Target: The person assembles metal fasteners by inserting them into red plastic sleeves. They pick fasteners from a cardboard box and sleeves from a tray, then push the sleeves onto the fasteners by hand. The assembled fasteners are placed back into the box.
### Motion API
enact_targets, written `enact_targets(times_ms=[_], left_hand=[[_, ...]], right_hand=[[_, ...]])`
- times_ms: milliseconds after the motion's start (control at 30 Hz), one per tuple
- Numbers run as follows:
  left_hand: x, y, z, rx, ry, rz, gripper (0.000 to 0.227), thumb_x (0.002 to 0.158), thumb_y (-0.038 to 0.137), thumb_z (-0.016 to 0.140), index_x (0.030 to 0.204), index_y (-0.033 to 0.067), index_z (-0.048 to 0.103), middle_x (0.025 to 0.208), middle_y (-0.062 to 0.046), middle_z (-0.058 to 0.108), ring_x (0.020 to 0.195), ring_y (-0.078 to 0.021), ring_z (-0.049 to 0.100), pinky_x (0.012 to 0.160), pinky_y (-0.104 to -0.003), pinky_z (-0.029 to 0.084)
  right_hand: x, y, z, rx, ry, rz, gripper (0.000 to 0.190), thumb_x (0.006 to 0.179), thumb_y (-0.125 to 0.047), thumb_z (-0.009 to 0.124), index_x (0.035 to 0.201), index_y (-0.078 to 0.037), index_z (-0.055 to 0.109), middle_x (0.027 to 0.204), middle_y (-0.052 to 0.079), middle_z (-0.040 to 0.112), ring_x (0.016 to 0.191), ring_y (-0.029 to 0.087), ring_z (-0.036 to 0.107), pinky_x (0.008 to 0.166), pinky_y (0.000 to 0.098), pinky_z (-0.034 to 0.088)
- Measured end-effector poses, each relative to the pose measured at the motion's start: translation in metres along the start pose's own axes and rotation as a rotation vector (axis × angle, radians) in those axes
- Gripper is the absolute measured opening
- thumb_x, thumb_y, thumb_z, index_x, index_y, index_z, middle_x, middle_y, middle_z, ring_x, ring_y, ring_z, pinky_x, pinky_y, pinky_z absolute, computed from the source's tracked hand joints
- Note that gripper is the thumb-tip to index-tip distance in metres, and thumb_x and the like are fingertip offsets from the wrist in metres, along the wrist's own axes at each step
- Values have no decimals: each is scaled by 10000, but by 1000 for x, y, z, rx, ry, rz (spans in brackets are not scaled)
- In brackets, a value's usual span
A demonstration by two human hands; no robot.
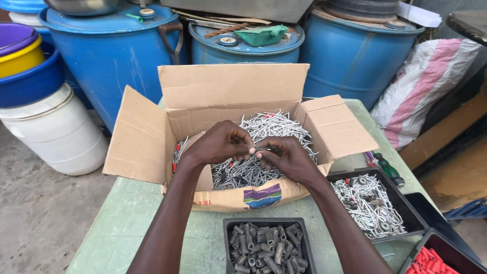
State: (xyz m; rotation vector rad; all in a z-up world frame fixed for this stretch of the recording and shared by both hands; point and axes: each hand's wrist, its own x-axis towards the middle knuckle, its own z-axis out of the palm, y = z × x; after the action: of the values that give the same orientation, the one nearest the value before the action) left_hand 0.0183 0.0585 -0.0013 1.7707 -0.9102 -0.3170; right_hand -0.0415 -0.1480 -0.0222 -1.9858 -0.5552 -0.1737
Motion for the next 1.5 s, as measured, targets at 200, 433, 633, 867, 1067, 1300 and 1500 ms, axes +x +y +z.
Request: enact_targets(times_ms=[200,433,633,867,1067,1300,1500], left_hand=[[-7,2,-12,26,25,-31,110,799,-27,663,851,-38,759,702,-169,723,619,-179,670,614,-293,597],[-1,-22,-16,27,53,-70,155,810,-16,652,938,-54,731,722,-176,727,588,-189,681,573,-303,587],[-5,-3,-2,57,-29,-137,212,830,-14,598,1008,-29,713,785,-181,747,638,-203,708,603,-308,586],[-1,-2,-2,-7,-35,-47,169,810,-45,660,978,-37,682,746,-176,729,633,-222,725,555,-292,586],[-4,4,3,-13,-35,-38,152,835,-50,663,985,-48,687,704,-185,723,599,-216,719,526,-276,572],[-7,20,7,-9,0,-19,194,843,-30,667,1031,-51,714,705,-191,729,589,-206,711,519,-269,566],[0,0,5,22,21,10,194,833,-38,688,1017,-75,738,728,-196,731,596,-195,700,523,-270,574]], right_hand=[[2,8,-5,80,82,67,151,917,-41,632,1008,36,723,647,119,716,537,99,669,487,182,539],[7,26,-12,155,232,23,167,905,-35,652,1056,34,674,751,107,667,574,115,652,450,193,532],[2,31,-8,154,164,0,172,964,-61,566,1120,-15,622,752,43,618,601,73,595,478,197,490],[-5,0,-1,10,-36,-114,130,988,-39,562,1044,-66,676,530,-12,510,556,52,423,531,222,372],[-9,-6,1,-73,-87,-189,84,940,-40,631,983,-74,695,466,11,481,508,80,384,548,253,362],[-4,6,3,-228,-19,-239,168,1006,-115,533,948,-62,681,483,152,568,431,206,443,537,333,419],[-7,-5,3,-329,8,-248,99,968,-132,601,931,-66,664,440,112,503,397,237,462,515,327,395]])
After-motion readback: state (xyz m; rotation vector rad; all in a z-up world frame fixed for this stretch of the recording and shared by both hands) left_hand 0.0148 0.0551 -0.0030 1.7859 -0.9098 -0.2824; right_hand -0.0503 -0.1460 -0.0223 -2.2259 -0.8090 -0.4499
